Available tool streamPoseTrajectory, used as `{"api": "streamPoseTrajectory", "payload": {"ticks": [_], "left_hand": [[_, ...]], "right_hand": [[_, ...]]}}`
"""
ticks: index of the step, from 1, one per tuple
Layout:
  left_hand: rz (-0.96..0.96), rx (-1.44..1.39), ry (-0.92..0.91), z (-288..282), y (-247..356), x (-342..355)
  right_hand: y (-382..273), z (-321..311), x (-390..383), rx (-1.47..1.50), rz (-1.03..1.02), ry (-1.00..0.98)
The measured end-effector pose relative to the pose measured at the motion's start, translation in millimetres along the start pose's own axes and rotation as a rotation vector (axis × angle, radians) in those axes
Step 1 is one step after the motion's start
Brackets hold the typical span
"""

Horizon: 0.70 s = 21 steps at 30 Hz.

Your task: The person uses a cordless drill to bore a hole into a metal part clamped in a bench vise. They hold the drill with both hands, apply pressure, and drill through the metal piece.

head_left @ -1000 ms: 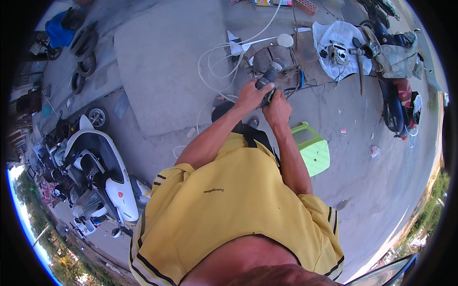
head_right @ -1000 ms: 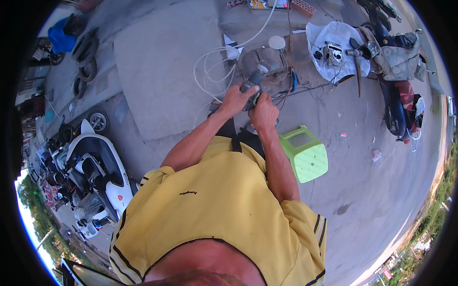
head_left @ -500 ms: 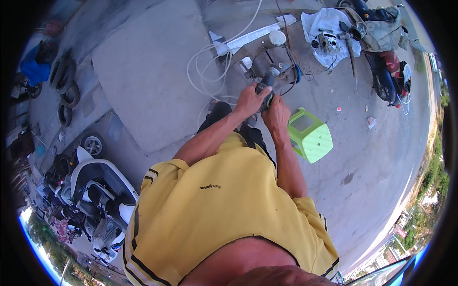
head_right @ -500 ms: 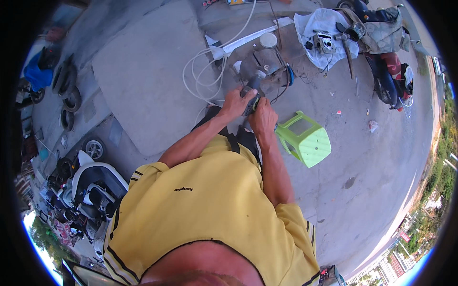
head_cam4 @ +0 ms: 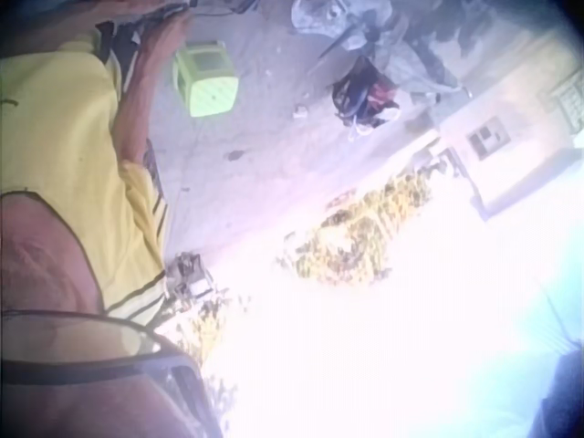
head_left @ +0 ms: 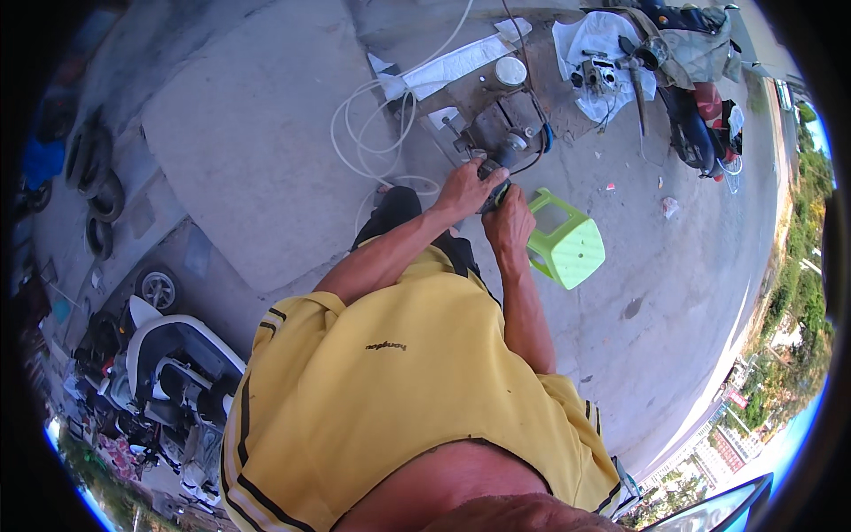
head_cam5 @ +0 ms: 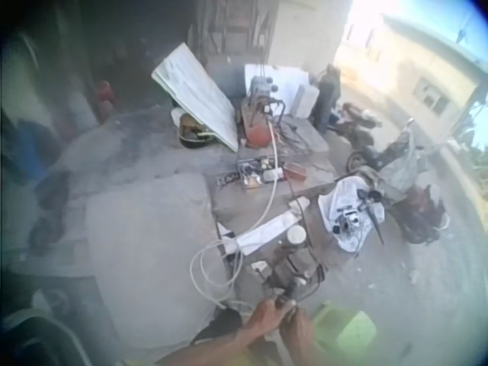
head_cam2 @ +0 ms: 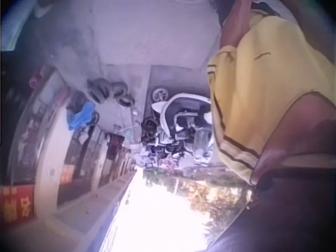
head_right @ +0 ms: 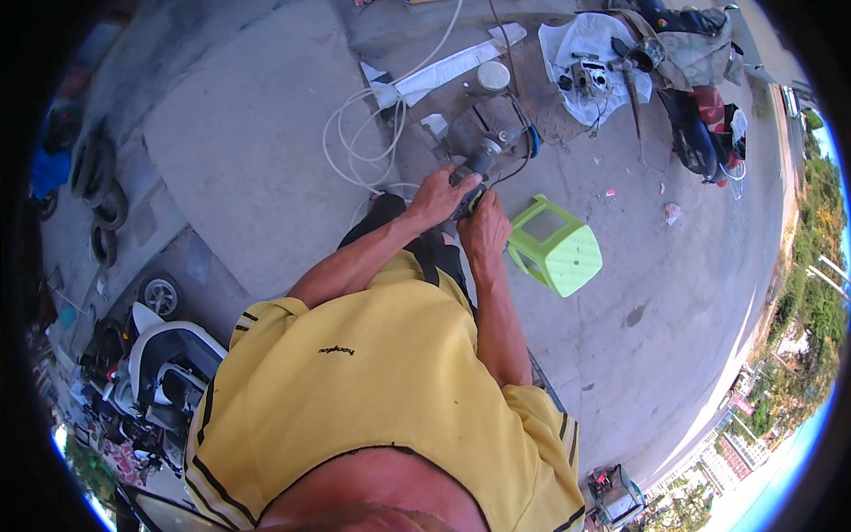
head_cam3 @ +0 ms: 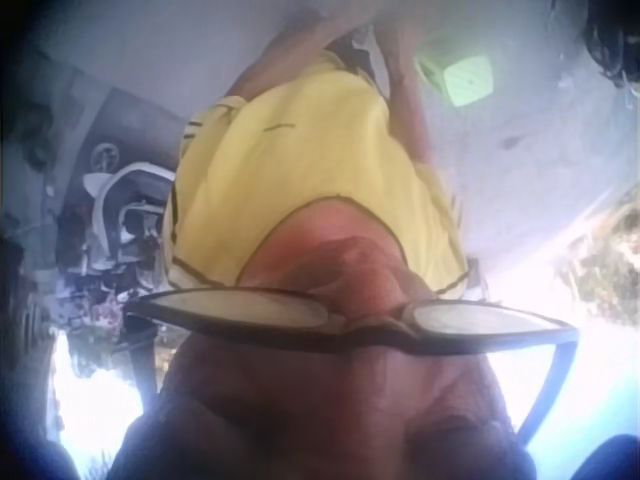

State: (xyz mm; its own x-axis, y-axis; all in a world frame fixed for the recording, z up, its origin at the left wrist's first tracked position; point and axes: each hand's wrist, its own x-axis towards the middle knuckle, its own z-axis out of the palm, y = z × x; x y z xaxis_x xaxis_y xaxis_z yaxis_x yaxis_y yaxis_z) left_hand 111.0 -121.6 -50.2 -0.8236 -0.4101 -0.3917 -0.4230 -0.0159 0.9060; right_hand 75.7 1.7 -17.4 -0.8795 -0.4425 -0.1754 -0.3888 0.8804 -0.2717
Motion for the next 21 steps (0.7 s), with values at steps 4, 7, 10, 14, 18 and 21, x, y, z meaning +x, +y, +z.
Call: {"api": "streamPoseTrajectory", "payload": {"ticks": [4,7,10,14,18,21], "left_hand": [[-0.003,0.037,-0.036,-7.1,3.0,2.0],[0.001,0.038,-0.061,-12.3,4.2,2.8],[0.025,0.025,-0.075,-19.4,7.5,3.4],[0.052,0.057,-0.083,-28.7,8.6,6.5],[0.021,0.050,-0.099,-37.1,14.6,7.9],[0.070,0.060,-0.067,-42.5,23.4,9.5]], "right_hand": [[-4.8,4.4,-1.3,0.030,-0.014,0.071],[-8.5,5.3,-1.7,0.020,0.009,0.056],[-16.6,4.4,-2.3,0.006,0.038,0.051],[-24.8,7.6,-2.7,0.023,0.064,0.053],[-33.9,7.1,-2.1,0.033,0.064,0.084],[-42.2,1.2,9.6,0.023,0.039,0.118]]}}
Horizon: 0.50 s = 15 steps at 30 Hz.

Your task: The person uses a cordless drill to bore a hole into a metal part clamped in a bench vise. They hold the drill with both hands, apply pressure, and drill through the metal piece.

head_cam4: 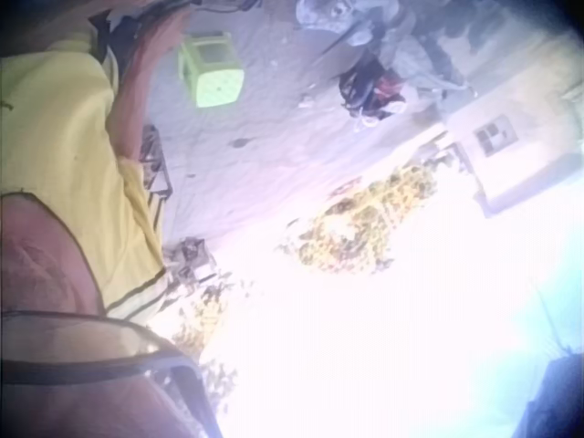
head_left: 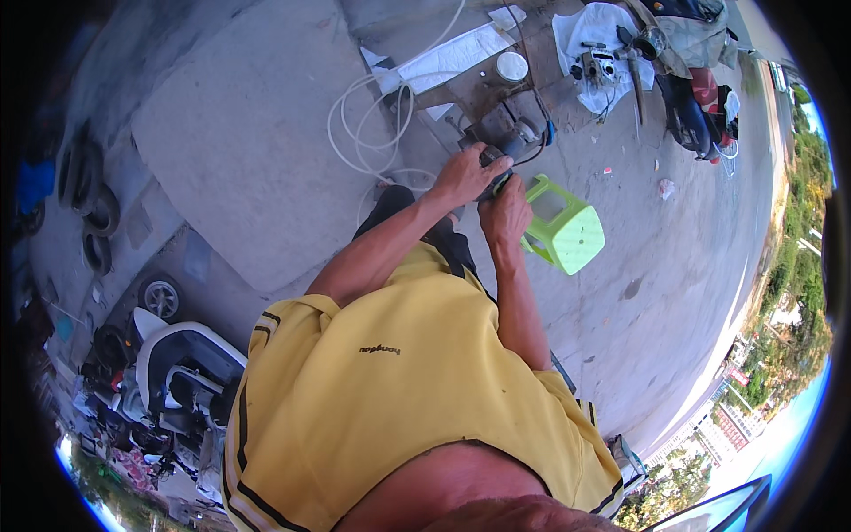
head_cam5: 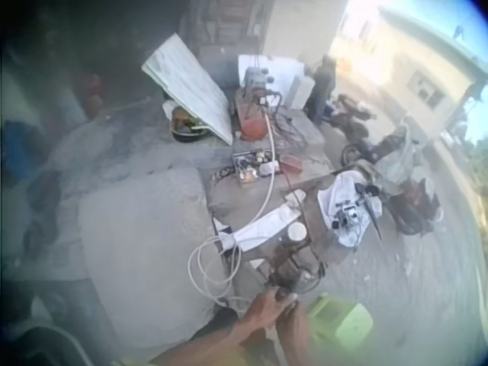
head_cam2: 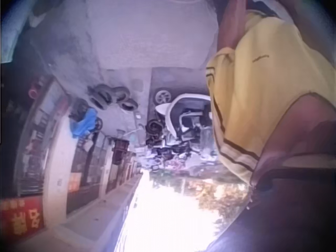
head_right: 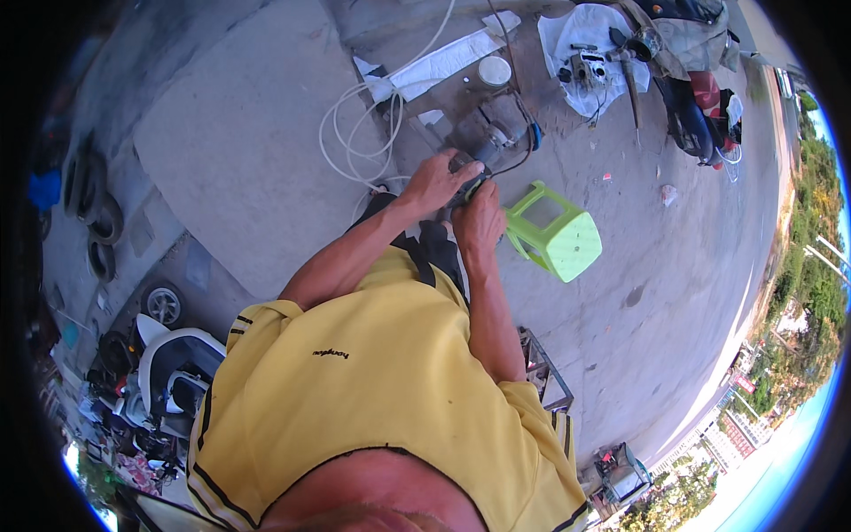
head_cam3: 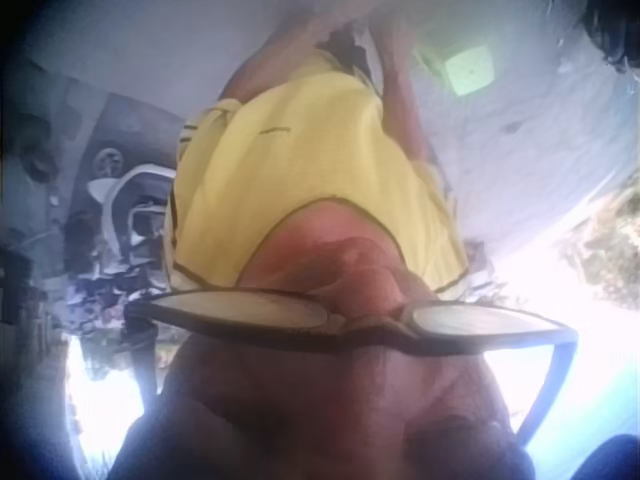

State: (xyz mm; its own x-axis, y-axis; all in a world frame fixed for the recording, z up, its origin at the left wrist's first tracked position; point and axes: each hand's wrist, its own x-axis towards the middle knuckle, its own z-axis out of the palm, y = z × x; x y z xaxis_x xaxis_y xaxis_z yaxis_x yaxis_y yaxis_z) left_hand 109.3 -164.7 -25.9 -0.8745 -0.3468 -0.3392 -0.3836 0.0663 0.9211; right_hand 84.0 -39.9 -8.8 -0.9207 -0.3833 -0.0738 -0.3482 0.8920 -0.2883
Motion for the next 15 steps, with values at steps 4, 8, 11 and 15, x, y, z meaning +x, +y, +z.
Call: {"api": "streamPoseTrajectory", "payload": {"ticks": [4,8,11,15], "left_hand": [[-0.092,-0.044,-0.093,-12.7,9.5,-1.5],[-0.136,-0.041,-0.144,-6.1,-2.0,-5.4],[-0.102,-0.037,-0.098,2.7,-12.3,4.9],[-0.109,-0.003,-0.143,-5.2,-16.0,23.8]], "right_hand": [[-6.6,-13.3,-13.9,0.006,0.016,-0.057],[-0.7,-3.8,-19.7,-0.002,0.065,-0.098],[-0.5,-6.8,-8.3,-0.011,0.095,-0.118],[-13.2,-7.1,-3.1,-0.024,0.074,-0.100]]}}
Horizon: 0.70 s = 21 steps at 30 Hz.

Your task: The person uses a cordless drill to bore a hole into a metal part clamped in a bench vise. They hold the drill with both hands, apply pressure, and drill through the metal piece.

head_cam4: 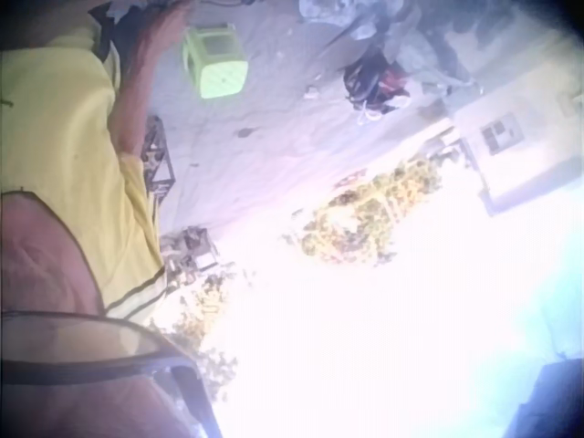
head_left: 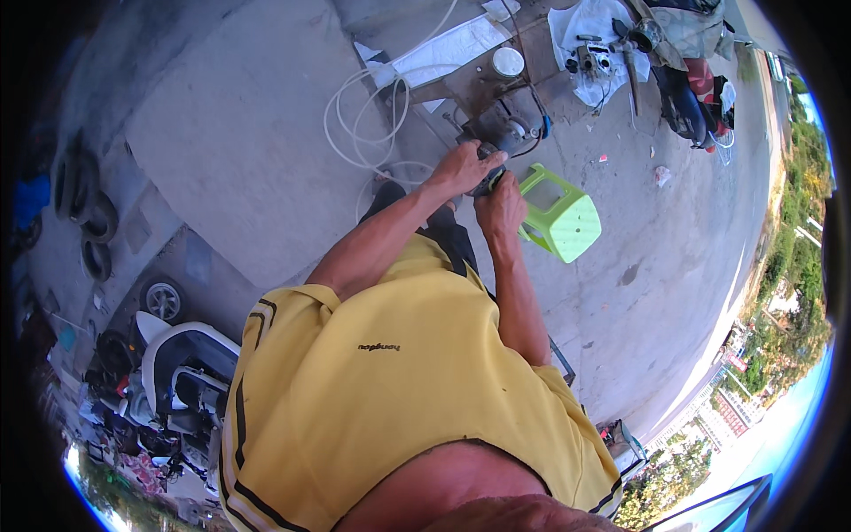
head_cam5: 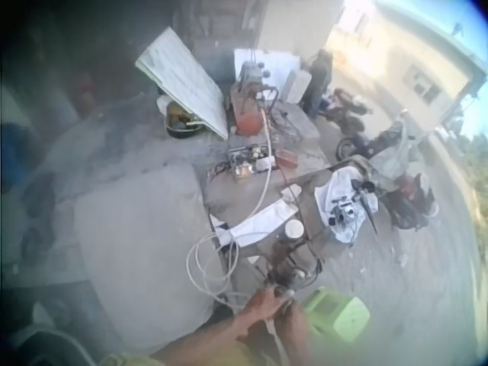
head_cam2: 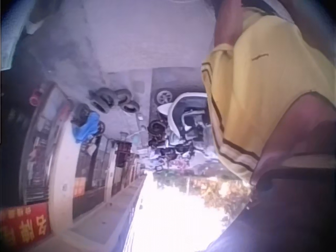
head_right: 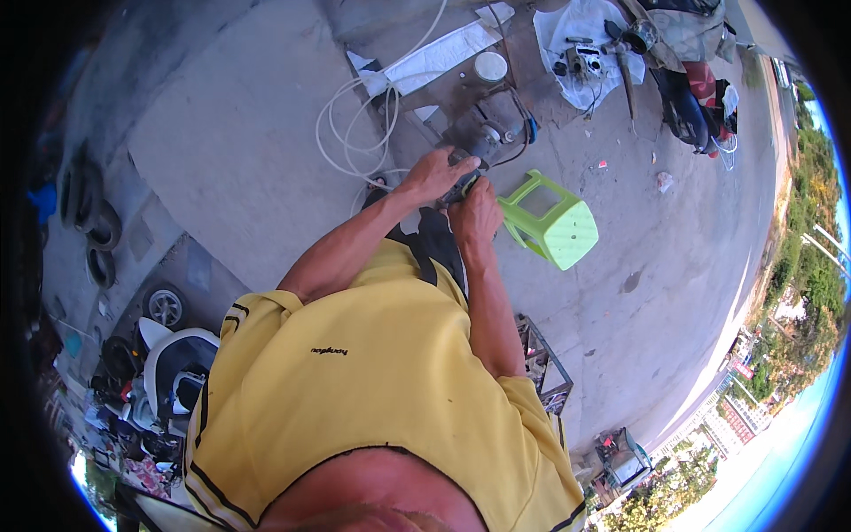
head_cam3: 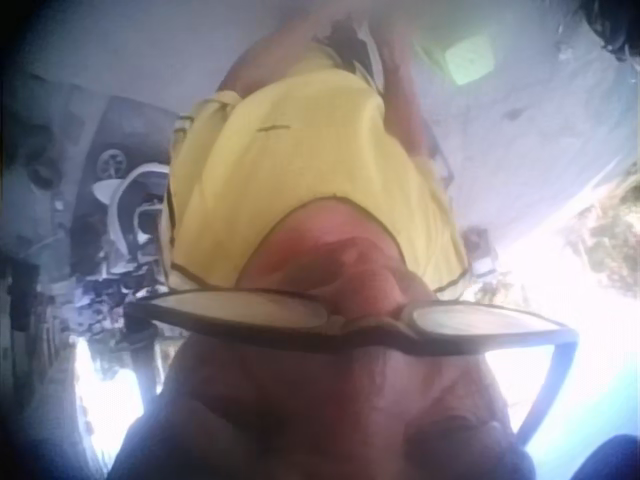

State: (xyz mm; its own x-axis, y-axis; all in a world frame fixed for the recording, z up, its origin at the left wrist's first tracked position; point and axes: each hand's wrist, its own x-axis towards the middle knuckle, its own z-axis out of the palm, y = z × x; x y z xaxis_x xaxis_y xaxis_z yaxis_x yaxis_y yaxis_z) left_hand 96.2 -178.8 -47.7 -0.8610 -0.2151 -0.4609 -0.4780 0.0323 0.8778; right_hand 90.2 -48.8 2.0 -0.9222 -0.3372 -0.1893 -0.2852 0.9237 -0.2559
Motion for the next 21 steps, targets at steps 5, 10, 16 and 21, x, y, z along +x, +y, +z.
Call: {"api": "streamPoseTrajectory", "payload": {"ticks": [5,10,16,21], "left_hand": [[0.052,0.025,-0.024,-3.6,2.0,-6.1],[0.046,-0.007,-0.104,-19.4,33.2,-15.2],[0.090,0.050,0.020,-3.7,4.0,-11.3],[0.063,0.018,-0.057,-4.6,15.3,-5.9]], "right_hand": [[-9.4,-6.3,-6.5,0.000,0.021,0.008],[-12.1,-12.6,-7.3,-0.045,0.045,0.044],[-7.0,-5.8,-13.4,-0.037,0.039,-0.003],[-0.6,-4.5,-12.6,-0.038,0.053,-0.014]]}}
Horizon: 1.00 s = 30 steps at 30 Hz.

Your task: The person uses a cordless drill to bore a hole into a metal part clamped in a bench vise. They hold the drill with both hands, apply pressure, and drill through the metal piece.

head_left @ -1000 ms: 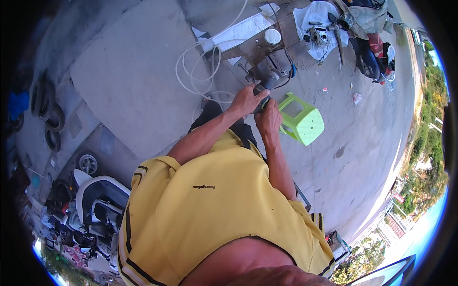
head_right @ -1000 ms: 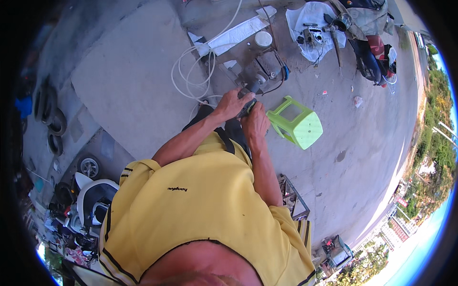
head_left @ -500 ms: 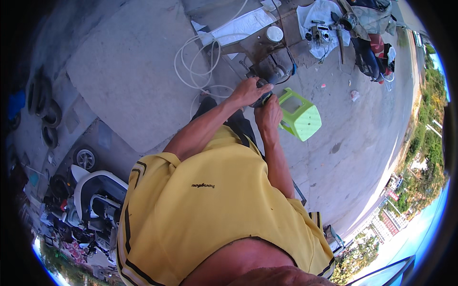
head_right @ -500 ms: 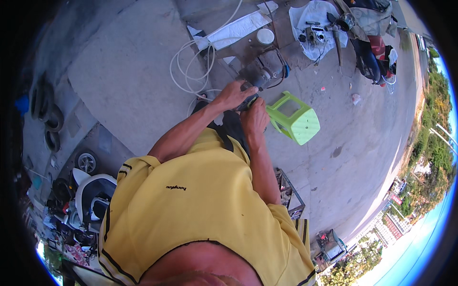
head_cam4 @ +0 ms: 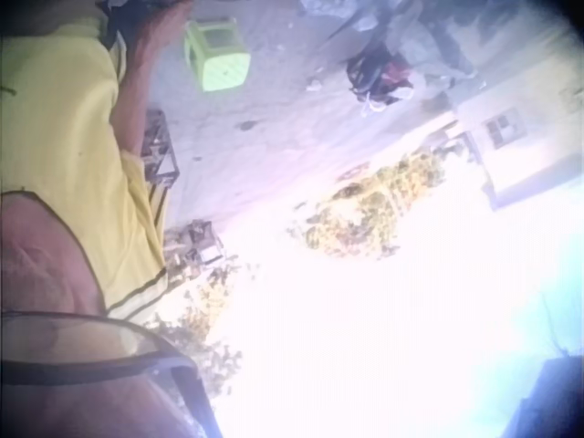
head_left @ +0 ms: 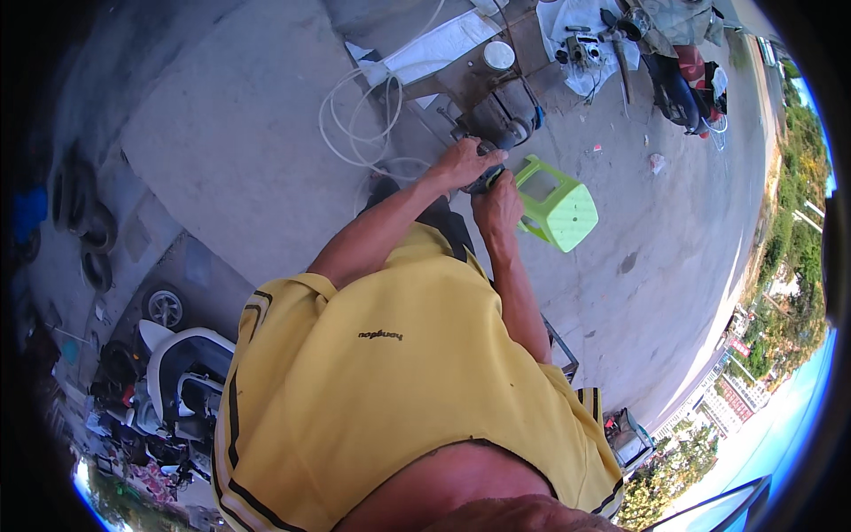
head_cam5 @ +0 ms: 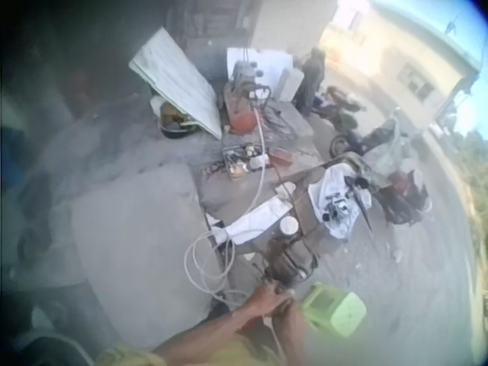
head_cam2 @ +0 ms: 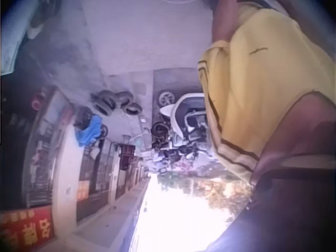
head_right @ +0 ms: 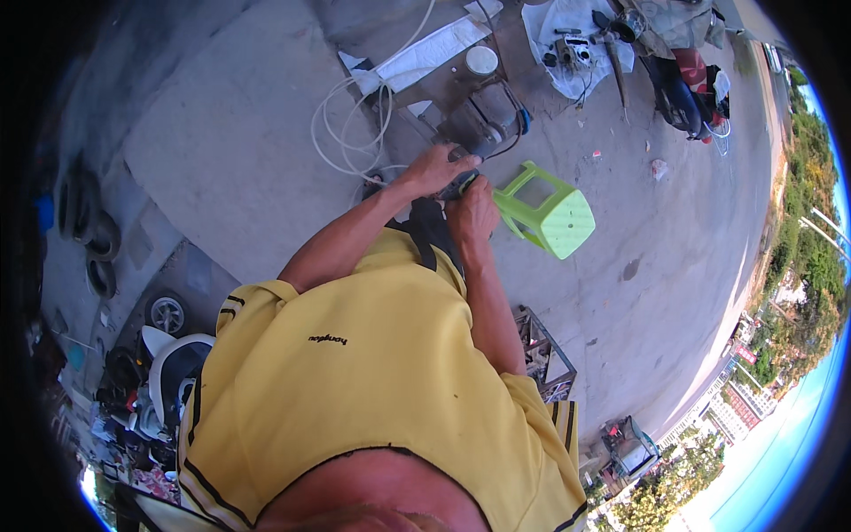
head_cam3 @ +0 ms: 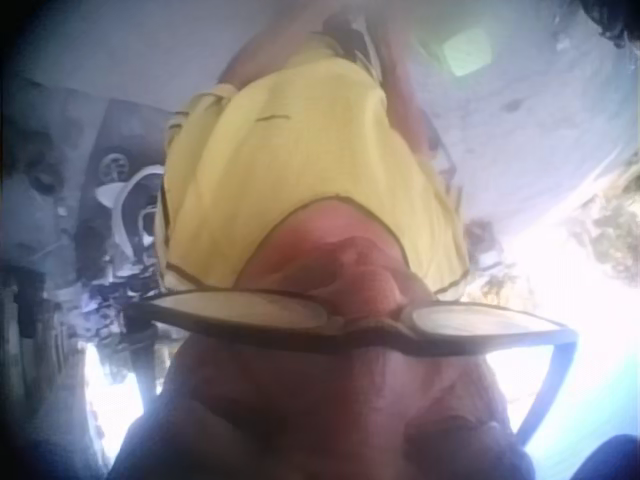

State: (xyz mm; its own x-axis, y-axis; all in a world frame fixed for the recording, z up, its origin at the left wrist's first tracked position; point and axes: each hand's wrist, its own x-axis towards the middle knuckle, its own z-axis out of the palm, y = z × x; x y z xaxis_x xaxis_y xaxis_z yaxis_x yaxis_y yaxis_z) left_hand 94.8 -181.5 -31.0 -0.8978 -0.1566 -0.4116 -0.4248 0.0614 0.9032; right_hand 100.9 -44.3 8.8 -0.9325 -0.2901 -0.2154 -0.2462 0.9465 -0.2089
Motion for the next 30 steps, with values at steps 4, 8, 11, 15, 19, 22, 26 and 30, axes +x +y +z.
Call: {"api": "streamPoseTrajectory", "payload": {"ticks": [4,8,11,15,19,22,26,30], "left_hand": [[-0.084,-0.036,-0.072,-1.9,-10.4,-22.0],[0.003,0.056,0.057,13.0,-26.4,7.0],[-0.038,0.002,-0.018,15.6,-27.2,11.6],[-0.064,0.053,-0.027,9.9,-14.2,7.3],[-0.047,0.072,-0.013,10.3,-15.6,7.3],[-0.048,0.067,-0.012,7.3,-8.2,2.4],[-0.112,0.000,-0.112,-4.4,2.2,0.6],[-0.077,0.057,-0.058,-3.8,5.4,-2.2]], "right_hand": [[4.9,10.4,-5.5,0.023,-0.031,0.003],[-2.7,-1.9,2.5,0.045,0.015,-0.047],[5.7,4.5,4.4,0.020,-0.017,0.009],[4.2,6.5,3.9,0.046,0.040,0.001],[6.2,8.5,3.4,0.035,0.010,0.009],[5.8,8.9,3.1,0.043,0.012,0.014],[3.9,9.2,4.7,0.067,-0.009,0.033],[8.0,13.2,5.3,0.066,-0.001,0.022]]}}
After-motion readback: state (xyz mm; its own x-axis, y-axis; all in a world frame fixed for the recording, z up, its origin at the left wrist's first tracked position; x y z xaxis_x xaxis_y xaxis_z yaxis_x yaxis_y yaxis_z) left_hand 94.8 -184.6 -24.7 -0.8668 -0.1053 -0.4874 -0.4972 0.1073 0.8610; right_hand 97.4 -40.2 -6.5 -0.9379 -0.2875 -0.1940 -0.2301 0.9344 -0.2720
